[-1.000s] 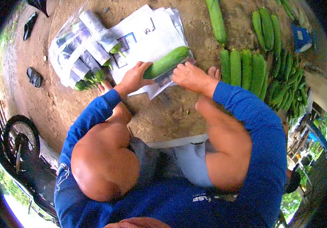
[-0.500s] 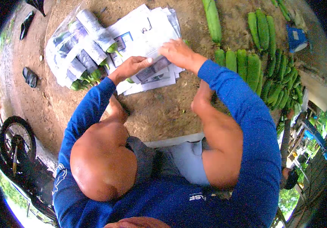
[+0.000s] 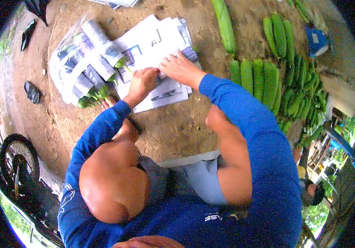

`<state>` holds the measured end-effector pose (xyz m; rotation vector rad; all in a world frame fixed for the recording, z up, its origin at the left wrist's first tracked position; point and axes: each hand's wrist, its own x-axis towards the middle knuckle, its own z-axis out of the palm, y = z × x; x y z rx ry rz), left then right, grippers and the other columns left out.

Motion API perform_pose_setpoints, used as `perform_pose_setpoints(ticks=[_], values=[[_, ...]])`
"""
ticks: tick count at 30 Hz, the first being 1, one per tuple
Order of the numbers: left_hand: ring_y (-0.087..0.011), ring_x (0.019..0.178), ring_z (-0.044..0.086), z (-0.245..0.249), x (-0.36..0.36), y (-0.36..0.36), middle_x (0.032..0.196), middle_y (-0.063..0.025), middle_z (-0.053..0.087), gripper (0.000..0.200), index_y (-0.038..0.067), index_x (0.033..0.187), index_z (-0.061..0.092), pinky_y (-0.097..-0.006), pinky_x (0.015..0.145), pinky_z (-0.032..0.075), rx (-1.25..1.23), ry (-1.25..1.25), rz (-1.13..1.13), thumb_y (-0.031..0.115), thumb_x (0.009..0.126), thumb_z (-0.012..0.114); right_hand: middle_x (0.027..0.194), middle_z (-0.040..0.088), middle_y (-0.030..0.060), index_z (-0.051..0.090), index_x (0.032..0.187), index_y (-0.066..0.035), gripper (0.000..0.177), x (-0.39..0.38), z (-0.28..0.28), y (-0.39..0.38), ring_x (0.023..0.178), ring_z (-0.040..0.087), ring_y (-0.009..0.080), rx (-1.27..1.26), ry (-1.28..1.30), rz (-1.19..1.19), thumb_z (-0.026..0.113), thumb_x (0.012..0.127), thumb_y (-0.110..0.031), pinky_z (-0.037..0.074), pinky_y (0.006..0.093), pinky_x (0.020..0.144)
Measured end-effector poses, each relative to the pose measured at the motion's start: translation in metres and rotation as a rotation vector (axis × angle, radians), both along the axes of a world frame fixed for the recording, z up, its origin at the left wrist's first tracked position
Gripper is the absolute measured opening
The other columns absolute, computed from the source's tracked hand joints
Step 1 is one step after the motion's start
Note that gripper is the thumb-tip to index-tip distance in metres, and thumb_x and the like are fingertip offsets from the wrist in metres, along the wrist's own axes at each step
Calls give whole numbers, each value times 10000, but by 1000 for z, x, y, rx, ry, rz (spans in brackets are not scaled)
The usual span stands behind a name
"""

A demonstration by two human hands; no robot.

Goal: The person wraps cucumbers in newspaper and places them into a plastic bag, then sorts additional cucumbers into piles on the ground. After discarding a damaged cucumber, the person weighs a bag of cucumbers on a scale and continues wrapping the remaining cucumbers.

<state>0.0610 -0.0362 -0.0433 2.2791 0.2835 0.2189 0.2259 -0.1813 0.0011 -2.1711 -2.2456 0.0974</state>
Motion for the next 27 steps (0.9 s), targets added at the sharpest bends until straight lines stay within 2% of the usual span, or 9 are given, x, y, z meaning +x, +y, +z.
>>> perform_pose_setpoints(ticks=[5,7,11,14,16,18,21,24,27], values=[[-280,1081,668,34,-2,6,1099,-92,694,681,102,1258,560,-602,1066,394,263,210,-183,504,761,797,1087,636,165,543,1322,-42,740,11,11,19,1079,593,370,-434,445,-154,762,639,-223,478,471,888],[-274,1106,664,56,-1,10,1103,-104,686,667,118,1256,560,-608,1079,388,280,202,-262,483,754,805,1038,699,230,633,1171,-6,580,10,46,23,981,673,375,-606,798,-251,755,661,-253,532,427,864],[-183,1141,605,71,-13,1,1200,-39,623,636,158,1286,567,-530,1079,383,409,-215,-314,351,726,799,1062,734,127,685,1197,-30,453,-5,78,2,963,689,196,-880,1524,-684,705,853,-325,541,334,864],[-286,1011,661,82,-9,19,1093,-107,653,571,110,1186,593,-466,899,513,85,-168,-419,271,689,825,1031,731,87,706,1162,-44,384,-11,105,3,899,690,144,-884,1904,-833,638,953,-358,547,291,810],[-386,906,670,98,-6,28,1025,-174,656,568,76,1140,570,-439,752,554,-168,-153,-389,209,664,850,1032,728,85,674,1217,-41,464,10,87,0,855,693,138,-814,1855,-795,600,981,-433,563,293,772],[-266,976,661,106,-18,29,1054,-120,664,660,56,1232,530,-382,862,533,-536,-159,-159,183,687,880,1044,719,96,574,1350,-43,679,35,79,-3,813,703,150,-622,2116,-1016,527,985,-613,598,329,724],[-152,1083,607,120,-17,34,1165,-54,664,606,20,1326,545,-335,956,488,-1072,-126,88,207,813,808,1296,629,169,415,1493,-44,861,43,132,23,1066,677,233,-618,1967,-847,561,929,-678,604,388,787],[-135,1032,627,117,-15,50,1120,-33,685,382,6,1207,634,-314,903,505,-1302,-67,221,187,877,696,1507,458,195,269,1571,-24,951,3,125,34,1281,540,285,-584,1539,-662,730,897,-512,520,405,973],[-155,1035,622,96,-15,54,1121,-50,675,430,6,1205,617,-339,950,486,-1416,-134,257,185,830,730,1305,632,183,408,1491,0,871,-30,127,50,1148,619,244,-432,1198,-527,805,833,-408,511,387,949]])
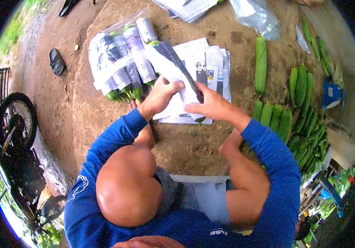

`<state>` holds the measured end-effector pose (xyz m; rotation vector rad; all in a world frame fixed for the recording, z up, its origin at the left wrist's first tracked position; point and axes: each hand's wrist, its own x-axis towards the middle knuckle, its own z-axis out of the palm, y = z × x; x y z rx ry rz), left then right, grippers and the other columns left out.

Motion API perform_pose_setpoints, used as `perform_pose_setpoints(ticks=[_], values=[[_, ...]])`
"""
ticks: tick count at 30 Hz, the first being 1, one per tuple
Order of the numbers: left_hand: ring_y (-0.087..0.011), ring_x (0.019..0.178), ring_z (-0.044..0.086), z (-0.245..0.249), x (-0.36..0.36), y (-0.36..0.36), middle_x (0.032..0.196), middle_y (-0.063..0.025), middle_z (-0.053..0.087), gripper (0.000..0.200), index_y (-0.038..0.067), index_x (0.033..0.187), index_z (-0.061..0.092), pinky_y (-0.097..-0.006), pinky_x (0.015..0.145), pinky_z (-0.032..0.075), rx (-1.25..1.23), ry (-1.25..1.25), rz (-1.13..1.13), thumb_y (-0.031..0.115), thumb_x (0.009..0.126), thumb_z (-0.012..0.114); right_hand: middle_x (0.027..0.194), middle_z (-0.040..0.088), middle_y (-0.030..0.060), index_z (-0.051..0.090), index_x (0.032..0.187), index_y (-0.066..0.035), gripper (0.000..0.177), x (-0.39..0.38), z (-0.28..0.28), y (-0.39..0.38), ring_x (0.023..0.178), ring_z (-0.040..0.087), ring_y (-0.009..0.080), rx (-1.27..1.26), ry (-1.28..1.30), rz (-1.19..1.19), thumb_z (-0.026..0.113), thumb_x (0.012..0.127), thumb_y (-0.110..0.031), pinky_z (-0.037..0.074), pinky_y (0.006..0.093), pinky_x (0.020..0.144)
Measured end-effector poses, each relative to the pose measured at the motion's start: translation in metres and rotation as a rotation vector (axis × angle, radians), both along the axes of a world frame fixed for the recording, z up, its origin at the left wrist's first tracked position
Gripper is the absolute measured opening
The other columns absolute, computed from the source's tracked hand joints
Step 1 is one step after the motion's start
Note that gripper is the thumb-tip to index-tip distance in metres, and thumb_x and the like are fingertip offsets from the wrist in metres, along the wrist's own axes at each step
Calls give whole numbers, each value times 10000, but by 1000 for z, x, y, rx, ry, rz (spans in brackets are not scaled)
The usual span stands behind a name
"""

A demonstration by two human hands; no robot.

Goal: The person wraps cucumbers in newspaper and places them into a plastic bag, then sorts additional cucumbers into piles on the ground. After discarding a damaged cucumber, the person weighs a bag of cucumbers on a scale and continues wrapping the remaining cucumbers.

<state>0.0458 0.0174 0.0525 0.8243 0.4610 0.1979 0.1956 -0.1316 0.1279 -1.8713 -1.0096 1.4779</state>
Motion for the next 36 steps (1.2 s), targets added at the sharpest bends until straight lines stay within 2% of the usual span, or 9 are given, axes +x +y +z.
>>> perform_pose_setpoints(ticks=[4,8,11,12,14,18,24,30,36], values=[[-243,1026,669,-41,-27,2,1111,-111,703,373,-26,1186,637,-389,964,507,-303,-77,-52,129,846,623,1083,712,170,597,1288,25,667,2,-15,-1,976,679,222,-36,-58,44,811,807,-386,538,374,876],[-251,1037,650,-13,-39,12,1186,-147,669,493,-14,1283,584,-384,977,506,-419,51,-162,208,854,682,949,708,151,673,1098,26,550,-11,2,1,871,653,203,-69,57,47,808,799,-416,523,369,775],[-216,1074,633,35,-47,52,1146,-142,665,597,-2,1309,568,-376,937,504,338,358,-457,459,950,687,963,701,129,660,1117,26,543,-10,11,-1,889,640,178,-126,52,-16,791,819,-409,514,360,787],[-256,1075,637,31,-54,58,1162,-151,670,560,16,1334,566,-374,932,502,560,377,-349,325,907,754,987,696,124,650,1137,31,549,-6,12,-4,909,630,169,-142,6,10,784,828,-403,509,354,797],[-359,1265,550,22,-65,83,1374,-159,591,751,88,1453,495,-461,1058,427,1553,664,-226,291,807,821,1030,687,100,637,1180,34,541,-5,1,-8,935,613,148,-177,76,-5,788,836,-356,503,345,807],[-393,1421,374,4,-69,119,1554,-133,401,771,168,1454,484,-560,1166,287,1993,789,-110,223,763,824,1054,703,137,641,1205,31,627,-24,-3,-12,965,641,178,-103,162,-28,810,819,-434,514,341,864],[-314,1134,624,-12,-52,148,1197,-83,677,252,98,1017,699,-487,999,448,1727,490,222,25,776,680,1045,709,131,636,1214,27,629,-53,-37,13,938,643,167,-126,214,-21,811,822,-433,516,342,840],[-290,1245,600,-7,-50,128,1243,-65,684,338,117,1106,667,-528,1096,397,1714,486,205,-20,801,619,1005,708,210,634,1147,18,604,-80,-84,94,922,692,321,134,-68,-143,831,769,-410,527,409,814],[-278,1338,547,-14,-55,132,1306,-69,669,297,96,1163,648,-543,1148,327,1595,495,137,14,879,621,1126,642,254,609,1104,14,328,-123,-165,190,1081,614,431,541,-637,-284,638,884,-226,500,479,914]])
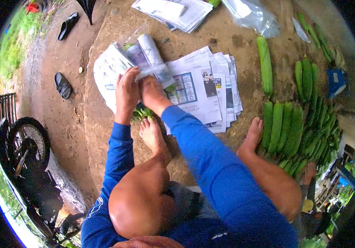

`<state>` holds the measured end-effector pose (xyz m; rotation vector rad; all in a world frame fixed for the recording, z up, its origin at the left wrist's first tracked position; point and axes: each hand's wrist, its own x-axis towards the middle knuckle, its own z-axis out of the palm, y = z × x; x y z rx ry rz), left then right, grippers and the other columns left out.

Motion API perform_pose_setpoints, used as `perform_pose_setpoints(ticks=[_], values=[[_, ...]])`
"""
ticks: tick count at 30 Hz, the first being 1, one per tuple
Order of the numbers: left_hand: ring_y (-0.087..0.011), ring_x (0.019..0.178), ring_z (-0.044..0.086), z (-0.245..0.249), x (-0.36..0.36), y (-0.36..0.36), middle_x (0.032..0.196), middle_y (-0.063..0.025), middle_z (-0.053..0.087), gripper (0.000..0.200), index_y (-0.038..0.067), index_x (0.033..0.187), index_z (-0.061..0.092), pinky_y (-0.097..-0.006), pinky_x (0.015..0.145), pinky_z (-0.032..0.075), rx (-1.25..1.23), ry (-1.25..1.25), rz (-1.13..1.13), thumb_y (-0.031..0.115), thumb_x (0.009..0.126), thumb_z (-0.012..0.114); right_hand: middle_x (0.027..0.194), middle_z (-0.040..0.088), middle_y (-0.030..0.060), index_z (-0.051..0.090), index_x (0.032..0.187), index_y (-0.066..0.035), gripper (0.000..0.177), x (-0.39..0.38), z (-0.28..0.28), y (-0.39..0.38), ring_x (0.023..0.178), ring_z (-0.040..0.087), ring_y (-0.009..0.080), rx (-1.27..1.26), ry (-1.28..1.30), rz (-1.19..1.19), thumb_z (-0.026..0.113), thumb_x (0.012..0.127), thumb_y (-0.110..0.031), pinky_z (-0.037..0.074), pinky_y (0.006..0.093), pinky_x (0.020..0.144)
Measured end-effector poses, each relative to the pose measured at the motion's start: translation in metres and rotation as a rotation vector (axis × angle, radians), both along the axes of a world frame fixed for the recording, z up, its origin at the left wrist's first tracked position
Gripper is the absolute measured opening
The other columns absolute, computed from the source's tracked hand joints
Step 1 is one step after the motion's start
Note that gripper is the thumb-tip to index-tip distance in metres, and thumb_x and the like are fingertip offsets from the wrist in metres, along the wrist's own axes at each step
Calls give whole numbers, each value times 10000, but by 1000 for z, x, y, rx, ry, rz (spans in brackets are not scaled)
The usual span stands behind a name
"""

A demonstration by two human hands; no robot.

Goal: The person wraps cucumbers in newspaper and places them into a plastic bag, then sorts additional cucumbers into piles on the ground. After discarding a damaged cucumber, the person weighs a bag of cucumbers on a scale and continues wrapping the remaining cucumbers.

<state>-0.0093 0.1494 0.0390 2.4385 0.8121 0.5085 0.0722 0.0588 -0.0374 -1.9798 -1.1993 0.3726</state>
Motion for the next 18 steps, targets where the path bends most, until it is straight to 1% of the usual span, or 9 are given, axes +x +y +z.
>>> perform_pose_setpoints(ticks=[2,6,8,10,12,13,14,16,18], values=[[-270,1335,545,1,-3,9,1316,-57,664,270,107,1165,646,-573,1162,283,8,63,-2,80,896,625,1156,625,252,594,1107,16,284,-12,5,4,1120,592,442,-6,-129,-25,594,894,-172,489,489,948],[-270,1401,461,-16,1,11,1376,-57,605,280,131,1176,636,-654,1140,244,193,143,-24,156,898,621,1184,625,256,586,1182,-9,429,29,57,-45,1083,632,433,-291,246,326,674,859,-278,520,498,915],[-291,1442,404,-27,8,0,1409,-68,573,298,131,1192,629,-680,1134,232,317,182,-79,172,897,621,912,684,214,670,996,-10,371,71,65,-86,943,674,406,-386,191,493,715,846,-347,533,482,825],[-321,1477,339,-30,14,-3,1426,-86,547,312,122,1197,624,-721,1123,210,331,242,-89,181,890,622,887,696,213,700,876,-47,277,133,76,-132,956,672,418,-393,138,424,661,859,-320,536,512,814],[-327,1485,325,-37,15,2,1430,-82,544,345,119,1221,609,-739,1121,201,336,252,-115,171,880,620,927,697,214,701,924,-60,234,217,91,-173,928,667,426,-588,59,250,633,879,-280,535,510,785],[-336,1486,320,-32,18,2,1437,-81,538,367,118,1239,599,-739,1119,207,342,296,-125,169,877,620,984,700,208,691,989,-68,219,258,88,-198,927,657,432,-651,-163,93,616,889,-248,534,516,799],[-346,1487,316,-28,19,2,1443,-80,532,389,117,1258,589,-739,1117,212,354,342,-131,167,873,621,1047,688,228,677,1064,-74,250,290,87,-226,967,650,435,-554,-295,-119,605,913,-260,534,521,820],[-360,1494,298,-28,22,5,1468,-85,506,486,121,1339,543,-737,1122,214,356,391,-151,172,864,628,1127,671,261,664,1155,-42,397,347,91,-264,1064,639,438,-728,-446,-395,659,892,-339,527,514,887],[-360,1498,290,-19,26,4,1502,-96,474,586,137,1423,489,-731,1139,188,320,429,-154,180,857,636,1170,663,271,645,1198,-2,550,366,92,-291,1112,632,437,-886,-319,-479,719,835,-409,515,502,935]])
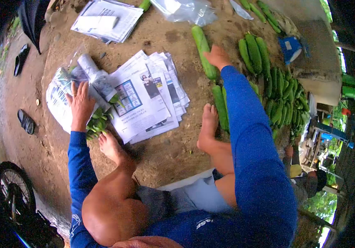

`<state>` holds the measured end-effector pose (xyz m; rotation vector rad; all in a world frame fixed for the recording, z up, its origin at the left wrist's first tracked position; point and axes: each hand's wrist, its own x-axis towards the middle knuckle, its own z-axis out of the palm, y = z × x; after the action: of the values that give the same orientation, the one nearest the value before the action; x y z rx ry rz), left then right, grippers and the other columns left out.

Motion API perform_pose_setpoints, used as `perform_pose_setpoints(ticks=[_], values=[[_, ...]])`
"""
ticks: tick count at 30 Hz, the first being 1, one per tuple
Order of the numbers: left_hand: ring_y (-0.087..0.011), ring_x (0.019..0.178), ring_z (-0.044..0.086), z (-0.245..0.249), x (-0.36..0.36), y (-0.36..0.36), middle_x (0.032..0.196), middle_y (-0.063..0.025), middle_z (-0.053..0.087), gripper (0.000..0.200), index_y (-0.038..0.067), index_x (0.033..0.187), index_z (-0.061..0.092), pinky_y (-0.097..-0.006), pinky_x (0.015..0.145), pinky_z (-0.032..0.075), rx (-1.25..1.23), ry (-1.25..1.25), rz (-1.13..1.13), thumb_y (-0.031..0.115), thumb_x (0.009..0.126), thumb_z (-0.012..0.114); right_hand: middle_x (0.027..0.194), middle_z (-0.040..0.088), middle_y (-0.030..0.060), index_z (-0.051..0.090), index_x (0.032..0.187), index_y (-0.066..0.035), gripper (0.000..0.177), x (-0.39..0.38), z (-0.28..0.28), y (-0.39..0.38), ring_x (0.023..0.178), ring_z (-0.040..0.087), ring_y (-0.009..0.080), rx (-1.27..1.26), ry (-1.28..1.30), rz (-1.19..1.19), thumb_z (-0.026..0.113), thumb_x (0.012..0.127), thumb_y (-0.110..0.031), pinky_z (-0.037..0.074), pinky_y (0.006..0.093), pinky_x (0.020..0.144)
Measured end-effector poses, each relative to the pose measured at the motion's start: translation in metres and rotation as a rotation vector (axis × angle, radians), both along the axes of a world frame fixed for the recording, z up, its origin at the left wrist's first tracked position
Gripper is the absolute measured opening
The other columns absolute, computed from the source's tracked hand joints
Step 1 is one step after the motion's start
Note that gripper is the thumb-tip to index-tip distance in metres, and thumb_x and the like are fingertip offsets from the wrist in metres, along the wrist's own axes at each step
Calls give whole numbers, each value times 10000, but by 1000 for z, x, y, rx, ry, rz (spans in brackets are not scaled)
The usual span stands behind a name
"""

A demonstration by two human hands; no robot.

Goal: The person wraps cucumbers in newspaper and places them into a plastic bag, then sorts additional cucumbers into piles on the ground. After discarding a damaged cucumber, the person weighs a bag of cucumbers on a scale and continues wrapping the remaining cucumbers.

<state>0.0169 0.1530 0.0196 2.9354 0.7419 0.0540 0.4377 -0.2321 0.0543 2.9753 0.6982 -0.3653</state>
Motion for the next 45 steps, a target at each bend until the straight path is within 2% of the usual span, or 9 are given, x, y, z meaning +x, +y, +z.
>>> perform_pose_setpoints(ticks=[4,10,14,20,21,23,25,29,45], values=[[-356,1509,271,11,6,-15,1580,-117,382,715,165,1509,413,-699,1172,144,21,32,82,204,844,672,1231,647,285,621,1226,61,769,6,-34,-19,1173,620,426,72,123,-130,803,726,-494,490,474,1001],[-379,1515,249,20,8,-40,1621,-145,319,803,170,1530,389,-673,1191,116,32,37,92,223,810,742,1150,676,272,614,1225,65,747,28,-43,-25,1029,680,386,110,226,-105,800,737,-470,535,471,868],[-430,1430,381,39,24,-82,1544,-183,423,728,122,1475,468,-599,1174,267,-56,-236,-70,277,832,773,1069,702,180,615,1218,45,623,5,8,-23,901,690,279,215,660,-235,789,803,-385,556,431,711],[-339,1334,502,63,57,-181,1548,-250,383,891,24,1546,303,-472,1108,416,-1795,-82,-94,532,926,689,1122,630,52,502,1347,-42,528,-149,78,-5,920,618,144,576,1314,-286,703,952,-330,529,312,651],[-332,1313,524,69,57,-192,1534,-253,384,1001,23,1574,202,-438,1081,444,-1944,-76,-86,600,906,676,1146,635,84,518,1325,-12,522,-176,78,0,974,628,161,641,1403,-286,701,955,-331,547,315,652],[-233,1102,603,62,53,-202,1246,-134,575,699,29,1399,433,-367,925,507,-1930,-144,63,440,915,723,1216,622,102,526,1314,11,518,-217,72,5,1079,628,182,711,1570,-340,693,964,-333,570,343,662],[-163,897,597,40,29,-195,988,-47,616,404,48,1186,551,-334,803,504,-1753,-109,310,251,888,735,1206,627,104,561,1246,-27,433,-223,34,-8,1029,647,279,417,1210,192,710,925,-276,563,426,715],[-138,887,578,27,12,-166,988,-27,614,507,17,1247,556,-289,799,479,-1542,-195,283,284,873,770,1095,593,96,632,1034,-71,285,-234,-21,-20,986,602,329,349,489,976,729,824,-238,526,478,770],[-156,855,595,6,1,-159,976,-72,647,545,-10,1197,591,-318,754,504,-1344,-154,246,317,823,815,924,593,24,689,774,-127,130,-273,-57,31,896,586,221,154,7,1288,603,829,-208,485,381,678]])
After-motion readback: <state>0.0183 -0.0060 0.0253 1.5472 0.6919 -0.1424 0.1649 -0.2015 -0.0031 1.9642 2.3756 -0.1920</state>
